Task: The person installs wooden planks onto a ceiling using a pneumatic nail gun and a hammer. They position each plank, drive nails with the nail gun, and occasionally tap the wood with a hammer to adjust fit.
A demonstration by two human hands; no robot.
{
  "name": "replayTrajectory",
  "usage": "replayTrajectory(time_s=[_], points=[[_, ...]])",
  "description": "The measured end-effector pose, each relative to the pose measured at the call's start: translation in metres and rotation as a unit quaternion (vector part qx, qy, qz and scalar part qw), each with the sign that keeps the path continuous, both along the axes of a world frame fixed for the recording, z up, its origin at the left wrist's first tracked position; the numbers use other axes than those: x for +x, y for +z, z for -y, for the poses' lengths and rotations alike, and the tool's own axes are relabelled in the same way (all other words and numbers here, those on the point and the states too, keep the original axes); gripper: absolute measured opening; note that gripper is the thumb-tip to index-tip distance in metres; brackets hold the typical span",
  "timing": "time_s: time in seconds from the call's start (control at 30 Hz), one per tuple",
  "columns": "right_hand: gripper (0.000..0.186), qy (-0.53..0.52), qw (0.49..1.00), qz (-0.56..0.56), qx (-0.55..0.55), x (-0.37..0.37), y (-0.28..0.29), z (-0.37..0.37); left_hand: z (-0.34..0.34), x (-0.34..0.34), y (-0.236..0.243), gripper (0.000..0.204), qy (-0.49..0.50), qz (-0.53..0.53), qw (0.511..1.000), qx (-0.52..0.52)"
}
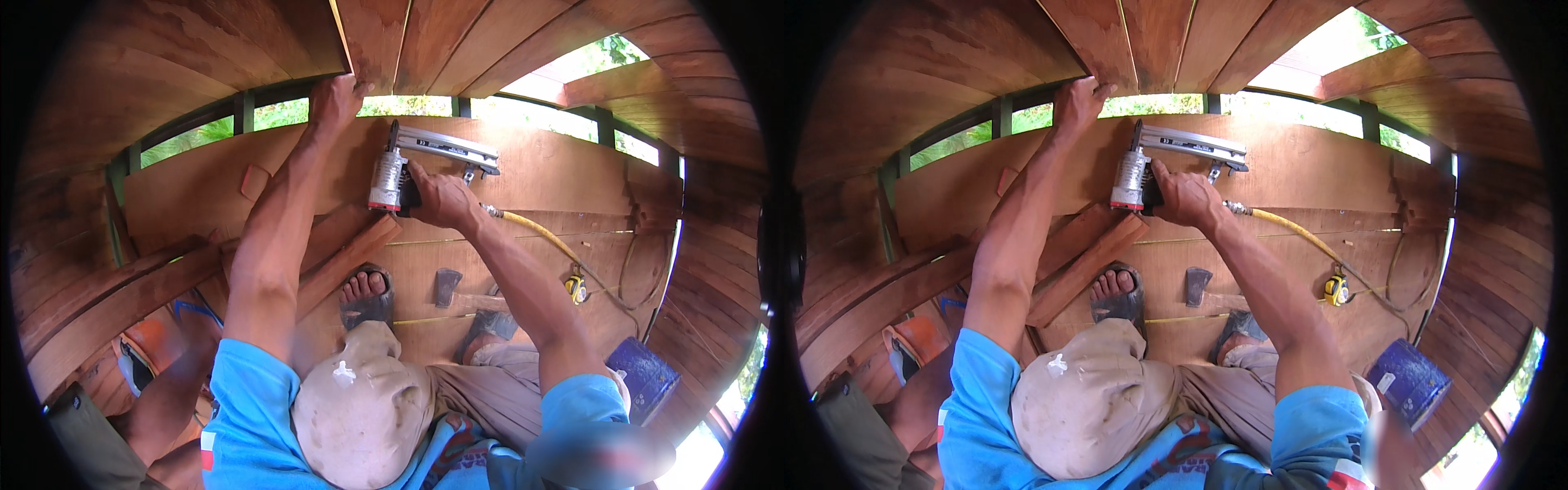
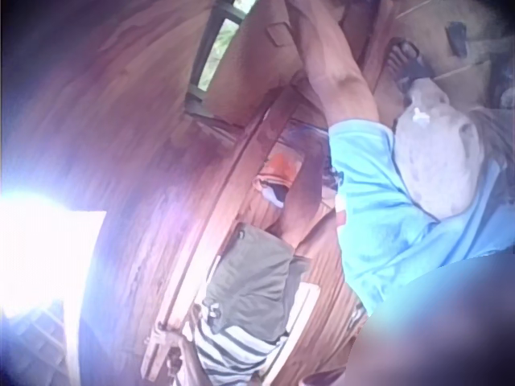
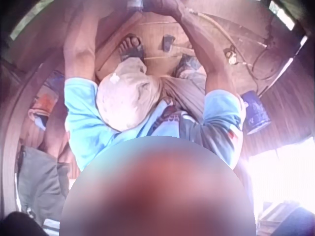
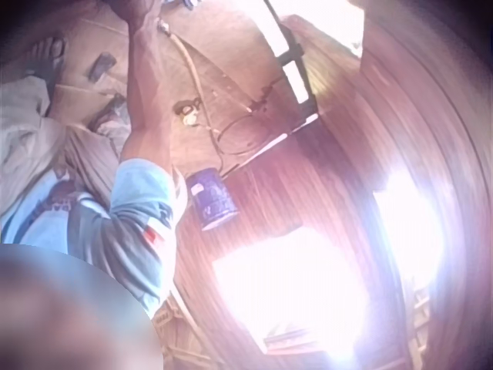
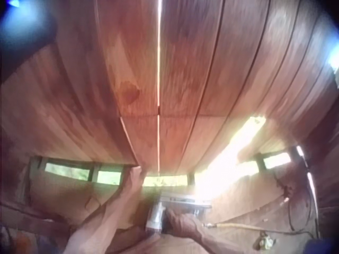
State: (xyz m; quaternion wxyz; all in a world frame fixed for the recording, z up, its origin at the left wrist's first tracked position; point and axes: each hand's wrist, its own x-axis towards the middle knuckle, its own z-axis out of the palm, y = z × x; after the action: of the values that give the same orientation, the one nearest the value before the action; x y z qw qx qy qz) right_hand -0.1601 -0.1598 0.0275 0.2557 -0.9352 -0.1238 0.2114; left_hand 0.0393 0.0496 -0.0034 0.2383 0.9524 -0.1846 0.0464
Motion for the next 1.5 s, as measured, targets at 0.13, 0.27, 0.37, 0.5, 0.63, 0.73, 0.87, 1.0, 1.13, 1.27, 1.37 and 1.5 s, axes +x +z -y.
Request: replayTrajectory(time_s=[0.13,0.27,0.37,0.5,0.63,0.73,0.87,1.0,1.13,1.27,1.37,1.5], points=[[0.078,0.004,1.000,0.002,-0.002,-0.001,-0.004,0.001,-0.002,0.003,-0.007,0.059,-0.005,-0.004,1.000,-0.008],[0.080,0.006,1.000,0.001,-0.007,0.000,-0.006,0.001,-0.003,0.004,-0.008,0.059,-0.009,-0.005,1.000,-0.017],[0.079,0.006,1.000,0.010,-0.007,-0.001,-0.005,0.000,-0.003,0.005,-0.007,0.058,-0.010,-0.004,1.000,0.013],[0.075,0.021,0.999,0.020,-0.015,0.001,0.001,0.003,-0.002,0.003,-0.007,0.052,0.002,0.009,1.000,0.020],[0.066,0.021,0.999,0.026,-0.038,0.013,0.009,0.001,-0.002,0.002,-0.001,0.046,0.001,0.001,0.999,0.042],[0.056,0.020,0.998,0.039,-0.055,0.026,0.015,-0.001,-0.003,-0.002,0.006,0.046,-0.001,-0.004,0.998,0.057],[0.045,0.025,0.996,0.053,-0.066,0.044,0.015,-0.007,-0.003,-0.004,0.008,0.041,-0.002,0.011,0.998,0.066],[0.046,0.021,0.995,0.077,-0.066,0.053,0.007,-0.011,-0.006,0.003,0.000,0.048,-0.018,-0.011,0.997,0.071],[0.044,0.027,0.995,0.056,-0.074,0.052,0.002,-0.009,-0.004,0.007,-0.014,0.038,0.033,0.017,0.998,0.041],[0.045,0.028,0.994,0.088,-0.064,0.054,0.000,-0.008,-0.006,0.007,-0.018,0.039,0.007,0.058,0.997,0.049],[0.044,0.034,0.993,0.085,-0.071,0.055,0.001,-0.008,-0.005,0.005,-0.019,0.039,0.011,0.057,0.998,0.028],[0.044,0.033,0.993,0.083,-0.081,0.054,0.001,-0.008,-0.006,0.005,-0.019,0.041,0.020,0.046,0.998,0.030]])
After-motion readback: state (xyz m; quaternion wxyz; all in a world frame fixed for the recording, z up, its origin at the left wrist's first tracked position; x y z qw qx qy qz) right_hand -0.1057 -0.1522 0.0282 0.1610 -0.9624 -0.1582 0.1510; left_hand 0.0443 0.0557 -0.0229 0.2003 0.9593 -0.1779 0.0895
